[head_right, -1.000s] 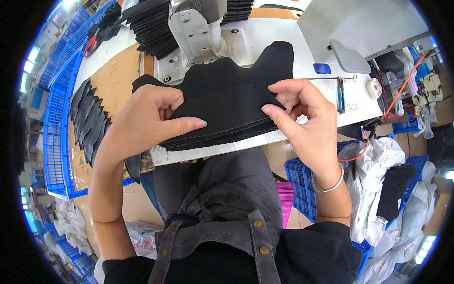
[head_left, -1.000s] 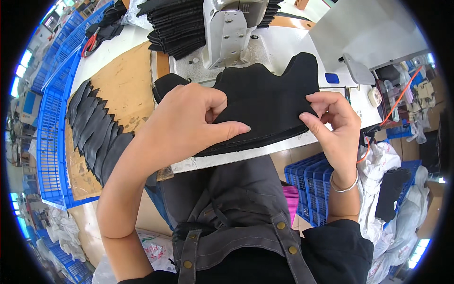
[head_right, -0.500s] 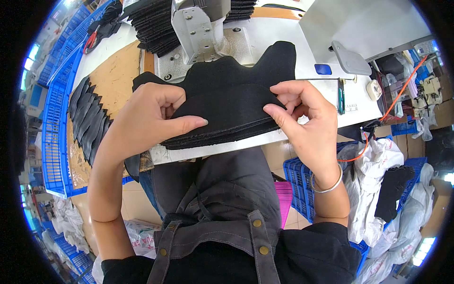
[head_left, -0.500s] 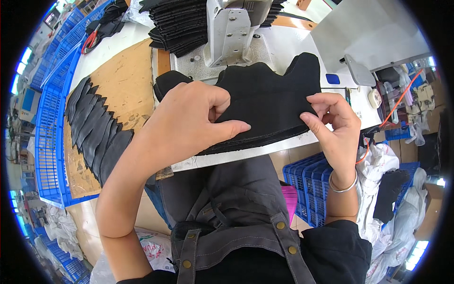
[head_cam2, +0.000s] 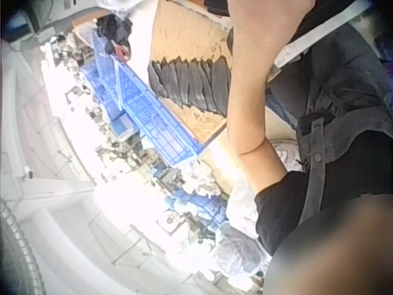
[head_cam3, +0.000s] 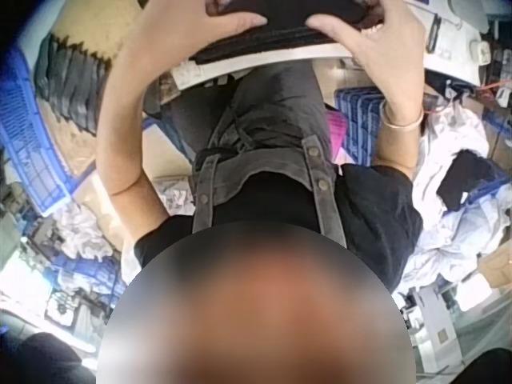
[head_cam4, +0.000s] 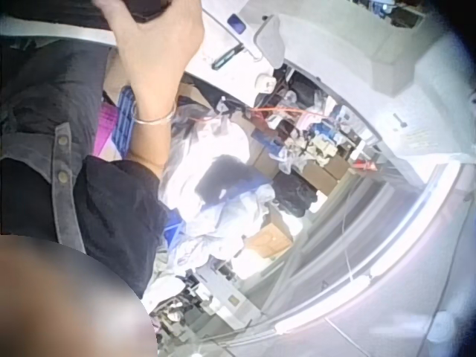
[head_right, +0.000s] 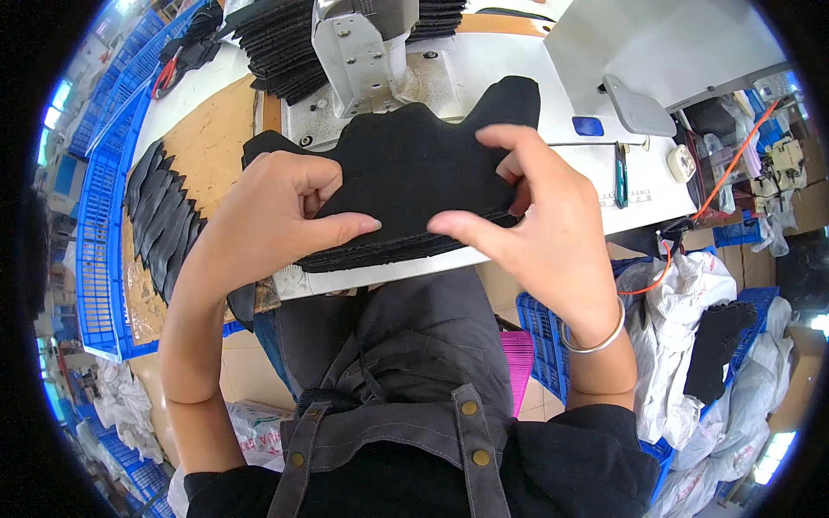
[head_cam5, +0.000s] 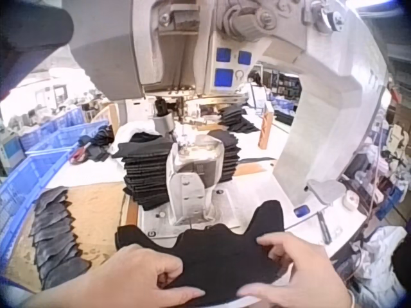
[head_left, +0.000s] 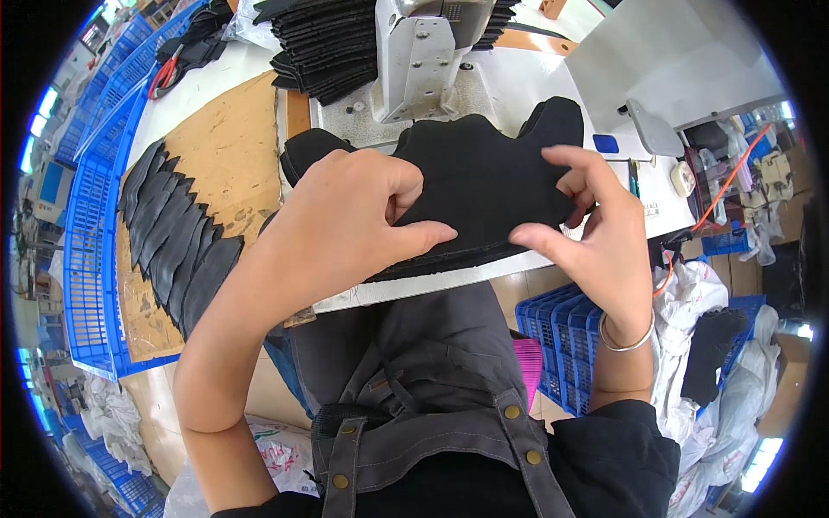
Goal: The user is manufacturing shoe parts using a sewing machine.
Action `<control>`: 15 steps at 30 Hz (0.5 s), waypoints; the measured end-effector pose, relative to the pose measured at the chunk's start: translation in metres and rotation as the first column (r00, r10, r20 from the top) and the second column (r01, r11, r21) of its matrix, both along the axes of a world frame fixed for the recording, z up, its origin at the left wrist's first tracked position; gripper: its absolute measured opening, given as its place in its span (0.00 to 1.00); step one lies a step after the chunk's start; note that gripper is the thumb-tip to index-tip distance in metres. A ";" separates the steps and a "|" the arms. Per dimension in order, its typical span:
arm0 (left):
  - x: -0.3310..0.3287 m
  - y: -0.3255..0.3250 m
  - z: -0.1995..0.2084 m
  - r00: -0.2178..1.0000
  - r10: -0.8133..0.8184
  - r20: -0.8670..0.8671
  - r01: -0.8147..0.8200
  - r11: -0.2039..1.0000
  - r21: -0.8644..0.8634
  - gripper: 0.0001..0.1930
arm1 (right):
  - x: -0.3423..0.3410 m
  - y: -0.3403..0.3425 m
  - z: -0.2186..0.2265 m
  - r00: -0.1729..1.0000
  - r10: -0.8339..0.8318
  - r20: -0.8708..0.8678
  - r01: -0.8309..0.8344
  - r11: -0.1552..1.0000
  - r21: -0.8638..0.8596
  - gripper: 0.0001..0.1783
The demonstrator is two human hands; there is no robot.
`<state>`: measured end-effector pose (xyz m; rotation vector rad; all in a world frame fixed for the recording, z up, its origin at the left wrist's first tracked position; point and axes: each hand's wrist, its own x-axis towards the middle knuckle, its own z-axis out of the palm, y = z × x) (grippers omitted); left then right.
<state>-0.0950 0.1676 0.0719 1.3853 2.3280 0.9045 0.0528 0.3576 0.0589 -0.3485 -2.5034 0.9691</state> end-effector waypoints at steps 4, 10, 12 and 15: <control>-0.001 -0.002 0.002 0.998 -0.010 -0.064 0.009 1.000 -0.006 0.27 | -0.013 -0.006 -0.003 1.000 -0.014 -0.005 0.015 0.951 0.308 0.44; -0.013 -0.011 0.010 0.997 0.001 0.074 0.007 0.995 -0.103 0.20 | -0.014 -0.009 0.006 0.997 -0.035 0.065 0.014 0.954 0.299 0.46; -0.016 -0.014 0.009 0.991 -0.012 0.133 0.024 0.995 -0.094 0.19 | -0.014 -0.010 0.012 0.981 -0.082 0.177 0.019 0.944 0.331 0.46; -0.018 -0.017 0.006 0.991 -0.064 0.120 0.071 0.996 -0.061 0.17 | -0.015 -0.013 0.012 0.979 -0.087 0.183 0.030 0.956 0.293 0.46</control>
